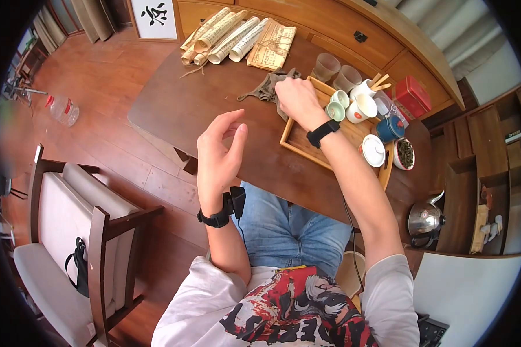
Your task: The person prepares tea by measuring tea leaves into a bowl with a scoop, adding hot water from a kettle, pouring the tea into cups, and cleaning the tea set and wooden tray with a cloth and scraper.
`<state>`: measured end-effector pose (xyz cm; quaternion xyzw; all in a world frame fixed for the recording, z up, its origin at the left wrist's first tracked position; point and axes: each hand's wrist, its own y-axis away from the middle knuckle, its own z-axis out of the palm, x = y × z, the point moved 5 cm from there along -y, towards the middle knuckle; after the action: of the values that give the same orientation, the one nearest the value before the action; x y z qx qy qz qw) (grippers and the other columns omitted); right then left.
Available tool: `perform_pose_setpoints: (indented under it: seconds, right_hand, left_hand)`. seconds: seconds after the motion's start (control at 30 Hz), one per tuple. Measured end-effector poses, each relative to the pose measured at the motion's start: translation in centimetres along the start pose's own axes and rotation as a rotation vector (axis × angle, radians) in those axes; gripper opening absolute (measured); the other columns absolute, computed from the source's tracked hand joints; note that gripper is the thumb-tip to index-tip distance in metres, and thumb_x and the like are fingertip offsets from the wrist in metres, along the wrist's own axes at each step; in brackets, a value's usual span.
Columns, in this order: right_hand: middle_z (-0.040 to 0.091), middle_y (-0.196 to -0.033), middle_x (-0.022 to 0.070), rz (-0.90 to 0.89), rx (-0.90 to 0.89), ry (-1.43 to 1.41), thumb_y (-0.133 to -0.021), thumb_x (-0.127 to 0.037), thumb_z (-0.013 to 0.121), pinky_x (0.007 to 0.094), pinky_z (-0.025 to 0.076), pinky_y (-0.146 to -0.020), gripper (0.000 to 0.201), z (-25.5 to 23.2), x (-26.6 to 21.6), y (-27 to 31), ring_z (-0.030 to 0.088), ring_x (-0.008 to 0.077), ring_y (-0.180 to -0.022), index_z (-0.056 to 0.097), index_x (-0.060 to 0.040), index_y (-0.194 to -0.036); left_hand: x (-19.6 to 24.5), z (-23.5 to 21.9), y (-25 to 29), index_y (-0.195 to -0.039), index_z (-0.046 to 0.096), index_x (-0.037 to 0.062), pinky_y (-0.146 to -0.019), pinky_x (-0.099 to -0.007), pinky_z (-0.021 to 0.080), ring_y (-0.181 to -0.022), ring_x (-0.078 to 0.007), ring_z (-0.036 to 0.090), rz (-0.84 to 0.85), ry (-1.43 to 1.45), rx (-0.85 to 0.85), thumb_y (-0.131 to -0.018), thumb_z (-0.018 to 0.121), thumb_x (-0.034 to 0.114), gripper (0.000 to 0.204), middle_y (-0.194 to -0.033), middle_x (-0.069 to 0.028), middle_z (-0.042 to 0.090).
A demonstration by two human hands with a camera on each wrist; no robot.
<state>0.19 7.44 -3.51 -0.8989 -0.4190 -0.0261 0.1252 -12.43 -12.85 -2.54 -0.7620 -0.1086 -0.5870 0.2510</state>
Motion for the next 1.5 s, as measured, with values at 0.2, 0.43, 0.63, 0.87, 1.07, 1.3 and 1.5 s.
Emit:
perform_pose_setpoints:
  seconds: [0.2,0.43,0.63,0.87,1.07,1.3,1.5]
  right_hand:
    - [0.078,-0.08,0.0187,-0.228,-0.026,-0.092,-0.087,-0.008,0.071,0.0479,0.064,-0.069,0.011,1.3,-1.7,1.3,0.08,0.0366,-0.08,0.078,-0.0059,-0.079]
    - [0.078,-0.076,0.016,-0.358,-0.064,-0.052,-0.084,-0.01,0.074,0.0451,0.063,-0.067,0.011,0.4,-6.2,4.4,0.079,0.0335,-0.074,0.077,-0.0057,-0.075]
    - [0.081,-0.08,0.0108,-0.207,0.001,0.076,-0.092,-0.013,0.07,0.04,0.064,-0.068,0.019,0.3,-5.1,1.9,0.082,0.0259,-0.079,0.084,-0.0135,-0.078]
    - [0.081,-0.09,0.0203,-0.075,0.035,-0.059,-0.09,-0.009,0.071,0.0466,0.066,-0.077,0.012,0.9,-0.3,-0.3,0.081,0.036,-0.087,0.082,-0.0048,-0.088]
    - [0.081,-0.099,0.0266,0.091,0.129,-0.526,-0.105,-0.012,0.064,0.0433,0.065,-0.081,0.023,-3.0,2.6,1.6,0.082,0.0337,-0.091,0.081,0.0027,-0.111]
    - [0.077,-0.11,0.0119,0.43,0.011,-1.495,-0.115,-0.013,0.064,0.0309,0.063,-0.082,0.023,-5.1,5.9,10.2,0.082,0.0222,-0.096,0.07,0.0059,-0.125]
    - [0.075,-0.115,0.0121,0.535,0.14,-1.6,-0.114,-0.016,0.066,0.0301,0.061,-0.083,0.025,-8.9,8.2,23.0,0.081,0.0224,-0.098,0.069,0.0051,-0.127]
  left_hand:
    - [0.3,-0.2,0.1,-0.134,0.076,-0.0031,-0.104,-0.0358,0.059,-0.115,-0.0205,0.076,-0.001,-0.016,-0.004,-0.107,0.07,0.009,0.03,-0.126,-0.0137,0.081]
    - [0.7,-0.1,0.2,-0.13,0.075,-0.0057,-0.097,-0.0358,0.062,-0.105,-0.0247,0.08,0.067,0.003,0.029,-0.104,0.071,0.005,0.029,-0.118,-0.0187,0.081]
    - [0.9,-0.4,0.6,-0.131,0.075,-0.0049,-0.097,-0.0371,0.063,-0.106,-0.0256,0.08,0.066,-0.024,0.021,-0.104,0.072,0.007,0.029,-0.119,-0.0194,0.081]
    - [0.9,-1.4,0.9,-0.135,0.075,-0.0042,-0.104,-0.0354,0.058,-0.113,-0.0201,0.076,0.01,-0.043,-0.018,-0.108,0.071,0.011,0.031,-0.126,-0.0141,0.08]
    - [0.8,-1.5,0.9,-0.135,0.075,-0.0044,-0.104,-0.0358,0.058,-0.114,-0.021,0.076,0.014,-0.019,-0.013,-0.108,0.071,0.012,0.031,-0.127,-0.0143,0.08]
    - [0.7,0.0,0.6,-0.135,0.075,-0.0046,-0.103,-0.0346,0.058,-0.114,-0.02,0.075,0.036,-0.034,-0.067,-0.109,0.07,0.012,0.031,-0.127,-0.0139,0.08]
    - [0.3,1.9,0.4,-0.135,0.074,-0.0039,-0.103,-0.0348,0.058,-0.113,-0.0191,0.074,0.062,-0.024,-0.112,-0.109,0.071,0.011,0.031,-0.123,-0.0124,0.079]
